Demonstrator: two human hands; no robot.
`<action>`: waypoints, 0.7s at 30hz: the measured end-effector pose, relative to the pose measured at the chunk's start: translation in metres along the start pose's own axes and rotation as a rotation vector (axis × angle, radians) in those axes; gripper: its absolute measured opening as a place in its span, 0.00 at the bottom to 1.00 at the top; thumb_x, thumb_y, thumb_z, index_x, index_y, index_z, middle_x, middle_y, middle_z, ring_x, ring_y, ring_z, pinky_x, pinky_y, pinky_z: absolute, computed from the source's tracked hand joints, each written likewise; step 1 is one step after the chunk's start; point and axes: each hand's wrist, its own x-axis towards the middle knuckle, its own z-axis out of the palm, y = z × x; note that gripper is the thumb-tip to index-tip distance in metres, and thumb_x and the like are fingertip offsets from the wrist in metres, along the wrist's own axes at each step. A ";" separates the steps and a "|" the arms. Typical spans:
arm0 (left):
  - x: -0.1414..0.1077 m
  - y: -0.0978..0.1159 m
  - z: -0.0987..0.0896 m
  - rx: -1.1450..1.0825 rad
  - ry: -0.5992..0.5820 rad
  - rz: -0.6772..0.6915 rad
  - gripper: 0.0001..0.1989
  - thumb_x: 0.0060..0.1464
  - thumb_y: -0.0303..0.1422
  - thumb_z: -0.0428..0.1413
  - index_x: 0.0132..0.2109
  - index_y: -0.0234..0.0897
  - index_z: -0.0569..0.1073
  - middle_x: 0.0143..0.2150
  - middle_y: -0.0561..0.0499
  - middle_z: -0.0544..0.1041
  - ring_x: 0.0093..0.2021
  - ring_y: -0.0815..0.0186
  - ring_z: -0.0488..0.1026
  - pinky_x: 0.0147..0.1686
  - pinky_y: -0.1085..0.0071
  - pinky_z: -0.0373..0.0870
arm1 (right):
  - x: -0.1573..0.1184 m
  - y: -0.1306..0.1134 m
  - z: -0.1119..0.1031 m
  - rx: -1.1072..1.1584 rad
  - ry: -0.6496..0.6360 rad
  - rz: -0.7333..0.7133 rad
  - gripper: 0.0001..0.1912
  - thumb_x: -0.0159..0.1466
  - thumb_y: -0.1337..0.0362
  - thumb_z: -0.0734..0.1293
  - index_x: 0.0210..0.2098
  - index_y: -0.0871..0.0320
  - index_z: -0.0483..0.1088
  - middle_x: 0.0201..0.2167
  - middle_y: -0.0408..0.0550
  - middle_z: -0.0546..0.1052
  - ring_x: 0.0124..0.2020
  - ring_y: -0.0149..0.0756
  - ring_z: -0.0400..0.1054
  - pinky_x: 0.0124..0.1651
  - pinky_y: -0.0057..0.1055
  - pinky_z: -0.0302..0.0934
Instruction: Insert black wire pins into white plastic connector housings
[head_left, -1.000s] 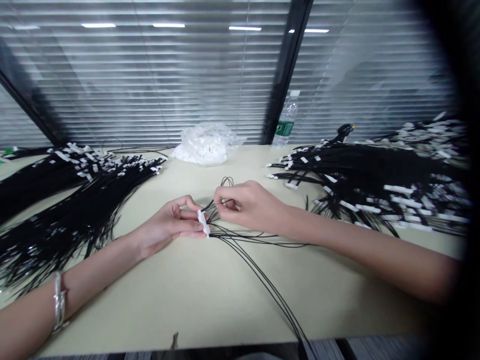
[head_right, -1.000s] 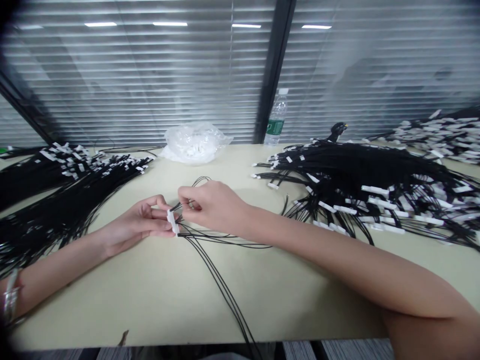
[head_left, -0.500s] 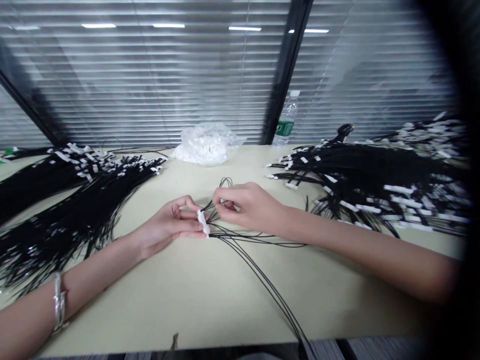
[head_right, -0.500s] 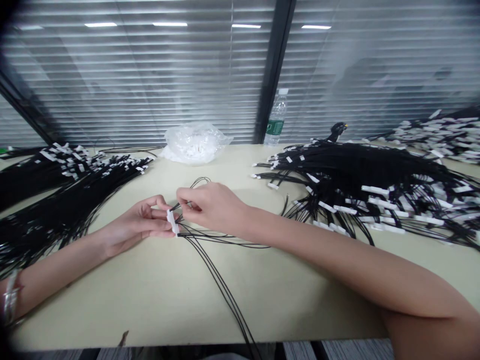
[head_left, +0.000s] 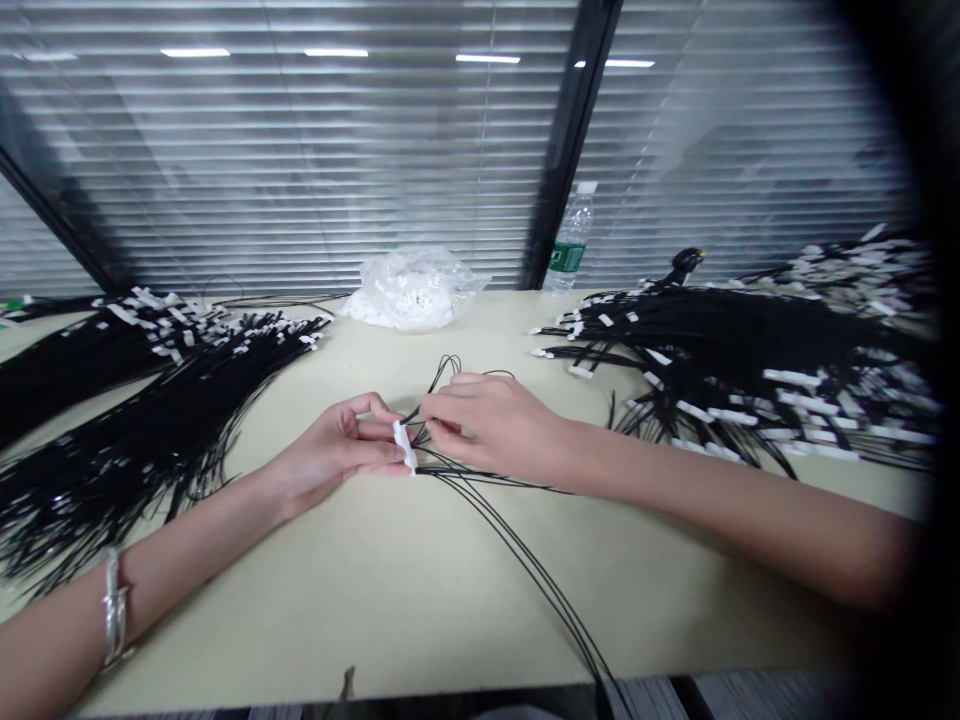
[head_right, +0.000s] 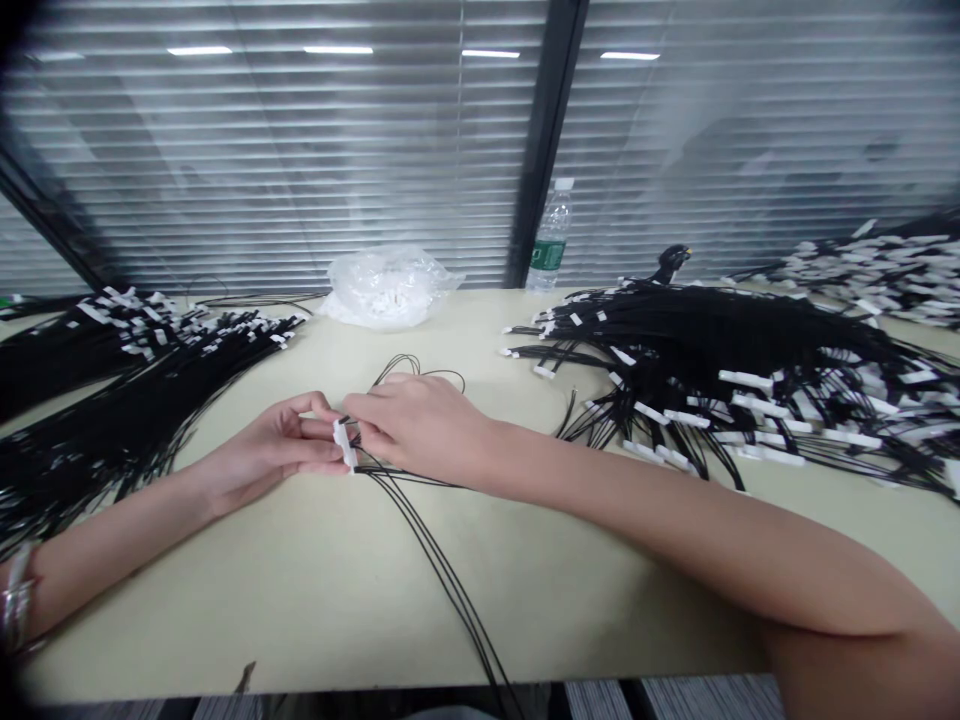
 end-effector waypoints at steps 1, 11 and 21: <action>0.000 0.000 0.000 0.005 -0.001 -0.002 0.13 0.45 0.24 0.61 0.37 0.36 0.65 0.38 0.49 0.79 0.38 0.64 0.77 0.46 0.59 0.71 | 0.000 -0.001 0.000 0.001 -0.003 0.000 0.07 0.63 0.65 0.55 0.31 0.58 0.63 0.23 0.40 0.65 0.26 0.25 0.54 0.32 0.24 0.45; 0.000 -0.001 0.001 -0.001 -0.013 0.010 0.12 0.44 0.24 0.61 0.36 0.35 0.66 0.34 0.50 0.79 0.35 0.65 0.77 0.44 0.61 0.72 | 0.000 -0.004 0.001 -0.129 0.021 -0.025 0.09 0.63 0.64 0.56 0.30 0.59 0.64 0.22 0.42 0.64 0.25 0.26 0.53 0.28 0.26 0.42; -0.001 -0.002 0.001 0.017 0.015 0.008 0.11 0.46 0.25 0.61 0.36 0.35 0.68 0.37 0.49 0.79 0.36 0.67 0.76 0.44 0.63 0.72 | -0.002 -0.009 0.005 -0.046 -0.061 -0.009 0.09 0.64 0.64 0.55 0.30 0.59 0.63 0.23 0.42 0.64 0.26 0.27 0.54 0.28 0.25 0.44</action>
